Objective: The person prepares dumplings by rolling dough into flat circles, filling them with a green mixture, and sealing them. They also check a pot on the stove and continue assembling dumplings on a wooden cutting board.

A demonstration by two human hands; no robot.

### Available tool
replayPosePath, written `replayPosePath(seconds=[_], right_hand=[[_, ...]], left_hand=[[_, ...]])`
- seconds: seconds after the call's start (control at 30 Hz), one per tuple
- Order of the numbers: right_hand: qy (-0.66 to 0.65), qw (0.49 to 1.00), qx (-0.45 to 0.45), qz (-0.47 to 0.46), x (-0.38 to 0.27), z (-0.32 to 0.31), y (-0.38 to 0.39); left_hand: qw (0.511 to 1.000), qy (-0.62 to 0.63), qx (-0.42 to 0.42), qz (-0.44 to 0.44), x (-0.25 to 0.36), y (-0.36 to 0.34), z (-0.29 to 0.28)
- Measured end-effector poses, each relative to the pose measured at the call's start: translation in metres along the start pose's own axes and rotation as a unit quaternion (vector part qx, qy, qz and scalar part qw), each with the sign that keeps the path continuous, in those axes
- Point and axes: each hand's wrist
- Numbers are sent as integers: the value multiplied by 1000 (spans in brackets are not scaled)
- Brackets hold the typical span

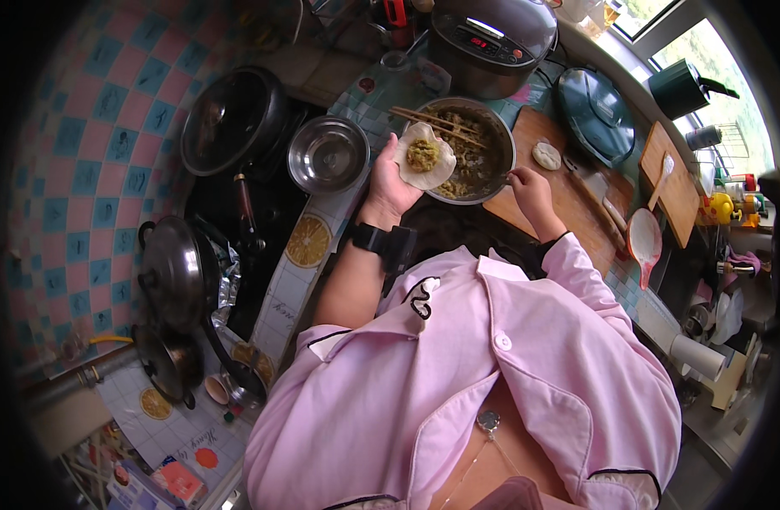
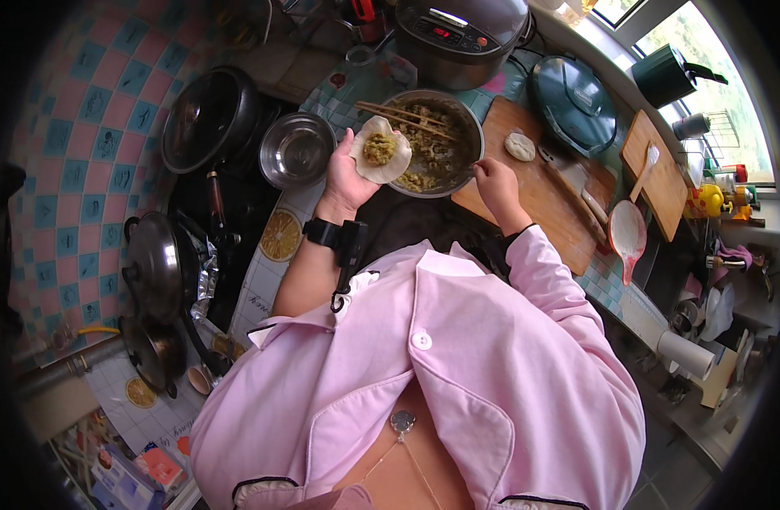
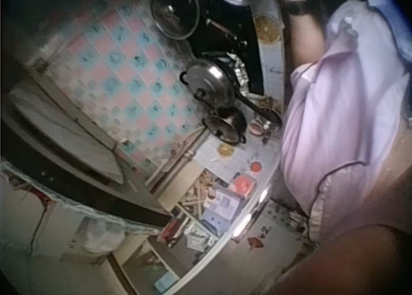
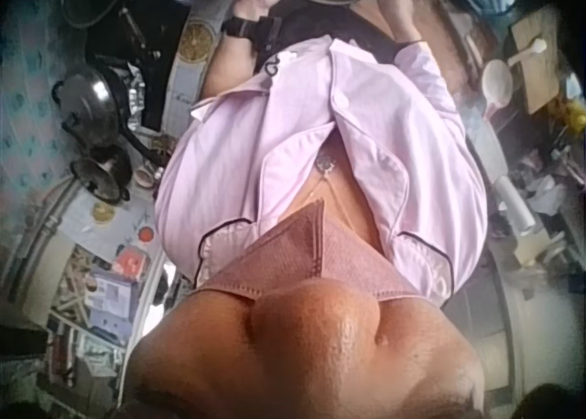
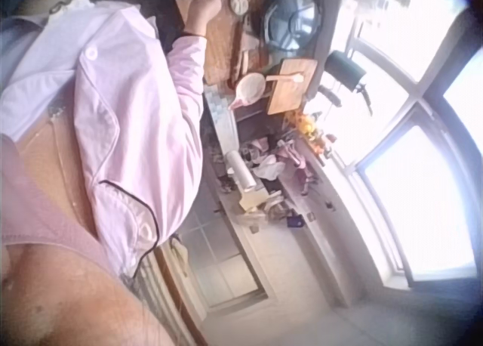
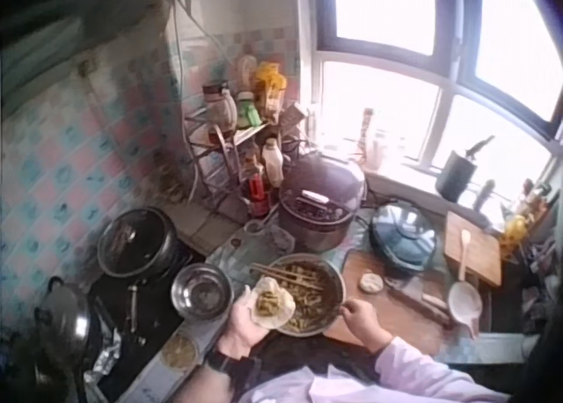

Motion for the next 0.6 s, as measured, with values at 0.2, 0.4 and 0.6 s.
replayPosePath(seconds=[0.2, 0.4, 0.6], right_hand=[[-36, 953, 44, -298, -65, -54, -3], [5, 878, 72, -473, -98, -78, 1], [-44, 908, 97, -405, -83, -104, 1]], left_hand=[[998, -24, -30, -42, -19, 2, 31], [984, -44, -110, -135, -50, 8, 67], [976, -55, -122, -171, -78, 8, 89]])
Point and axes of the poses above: each hand's wrist, its own y-axis away from the middle knuckle, its own z-axis out of the palm, x = y × z, and after that the axes turned 13 degrees about x, right-handed
